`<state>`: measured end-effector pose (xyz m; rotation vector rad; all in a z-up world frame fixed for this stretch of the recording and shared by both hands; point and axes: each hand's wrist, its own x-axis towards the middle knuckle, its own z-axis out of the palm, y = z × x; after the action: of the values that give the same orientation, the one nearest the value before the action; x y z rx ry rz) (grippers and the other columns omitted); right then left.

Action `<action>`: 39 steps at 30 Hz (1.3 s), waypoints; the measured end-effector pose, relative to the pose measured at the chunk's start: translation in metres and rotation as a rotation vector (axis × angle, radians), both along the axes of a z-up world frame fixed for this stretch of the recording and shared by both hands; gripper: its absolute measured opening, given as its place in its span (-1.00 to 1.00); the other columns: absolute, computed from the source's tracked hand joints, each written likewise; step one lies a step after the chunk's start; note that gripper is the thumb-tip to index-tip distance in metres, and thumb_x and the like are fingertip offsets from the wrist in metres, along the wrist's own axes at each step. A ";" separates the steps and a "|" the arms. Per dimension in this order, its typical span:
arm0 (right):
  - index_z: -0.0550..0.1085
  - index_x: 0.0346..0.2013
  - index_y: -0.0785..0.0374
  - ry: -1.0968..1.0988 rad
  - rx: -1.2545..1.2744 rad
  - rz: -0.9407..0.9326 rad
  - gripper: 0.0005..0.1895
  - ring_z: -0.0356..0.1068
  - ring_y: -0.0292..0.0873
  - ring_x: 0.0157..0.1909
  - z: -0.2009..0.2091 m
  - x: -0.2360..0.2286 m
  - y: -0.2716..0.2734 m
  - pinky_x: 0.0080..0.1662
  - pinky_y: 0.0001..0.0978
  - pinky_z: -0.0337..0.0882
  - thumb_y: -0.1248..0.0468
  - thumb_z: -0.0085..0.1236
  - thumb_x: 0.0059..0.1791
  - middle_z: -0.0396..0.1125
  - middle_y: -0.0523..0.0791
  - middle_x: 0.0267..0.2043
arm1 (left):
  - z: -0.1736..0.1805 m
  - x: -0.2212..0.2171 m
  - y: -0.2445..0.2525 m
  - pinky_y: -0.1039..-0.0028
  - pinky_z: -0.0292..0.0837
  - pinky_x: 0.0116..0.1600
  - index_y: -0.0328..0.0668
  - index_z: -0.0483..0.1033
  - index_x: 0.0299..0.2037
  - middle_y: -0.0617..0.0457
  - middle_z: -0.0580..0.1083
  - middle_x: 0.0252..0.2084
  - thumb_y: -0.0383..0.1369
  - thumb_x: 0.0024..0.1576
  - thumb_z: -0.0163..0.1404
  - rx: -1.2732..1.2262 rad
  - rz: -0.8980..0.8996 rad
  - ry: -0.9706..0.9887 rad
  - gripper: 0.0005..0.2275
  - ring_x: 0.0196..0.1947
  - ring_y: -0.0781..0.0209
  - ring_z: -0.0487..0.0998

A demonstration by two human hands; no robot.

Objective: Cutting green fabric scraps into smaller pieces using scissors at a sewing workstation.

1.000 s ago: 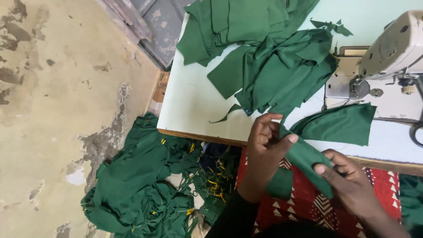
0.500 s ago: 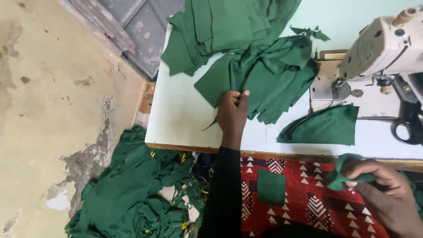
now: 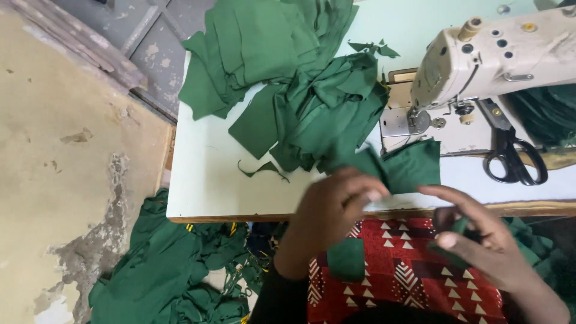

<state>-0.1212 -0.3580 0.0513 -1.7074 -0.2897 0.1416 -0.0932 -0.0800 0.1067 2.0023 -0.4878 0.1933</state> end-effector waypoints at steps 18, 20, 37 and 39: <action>0.63 -0.27 0.20 0.324 -0.419 -0.160 -0.88 0.06 -0.24 -0.77 -0.009 0.061 -0.045 -0.61 -0.39 0.05 0.22 0.23 0.03 0.41 -0.10 -0.62 | -0.087 -0.022 -0.047 0.38 0.59 -0.08 -0.16 0.59 -0.10 0.04 0.64 -0.17 -0.41 0.22 0.04 0.135 0.219 0.206 -0.88 -0.19 0.16 0.66; 0.58 -0.25 0.10 0.158 -0.486 -0.253 -0.94 0.03 -0.37 -0.61 -0.009 0.083 -0.032 -0.55 -0.49 0.00 0.23 0.31 0.04 0.38 -0.21 -0.48 | -0.097 -0.006 -0.048 0.45 0.52 -0.34 -0.14 0.57 -0.15 0.06 0.60 -0.26 -0.37 0.22 0.10 0.249 0.355 0.118 -0.92 -0.31 0.20 0.62; 0.53 -0.21 0.24 0.235 -0.302 -0.011 -0.92 0.21 -0.29 -0.44 -0.002 0.012 -0.022 -0.33 -0.45 0.18 0.31 0.17 0.02 0.35 -0.15 -0.42 | -0.075 -0.055 -0.117 0.12 0.43 0.12 -0.26 0.22 0.30 -0.31 0.40 0.19 0.02 0.28 -0.29 -0.191 0.008 0.426 -0.46 0.13 -0.19 0.48; 0.57 -0.16 0.24 0.163 -0.349 -0.030 -0.85 0.45 -0.23 -0.21 -0.005 0.003 -0.022 -0.10 -0.39 0.40 0.33 0.18 -0.01 0.51 -0.12 -0.23 | -0.081 -0.065 -0.123 0.09 0.43 0.07 -0.31 0.12 0.35 -0.40 0.41 0.19 0.04 0.21 -0.27 -0.312 -0.157 0.721 -0.37 0.12 -0.29 0.51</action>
<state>-0.1179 -0.3796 0.0467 -2.0306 -0.1212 0.3225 -0.1585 -0.2026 0.0259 1.5776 -0.1323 -0.5095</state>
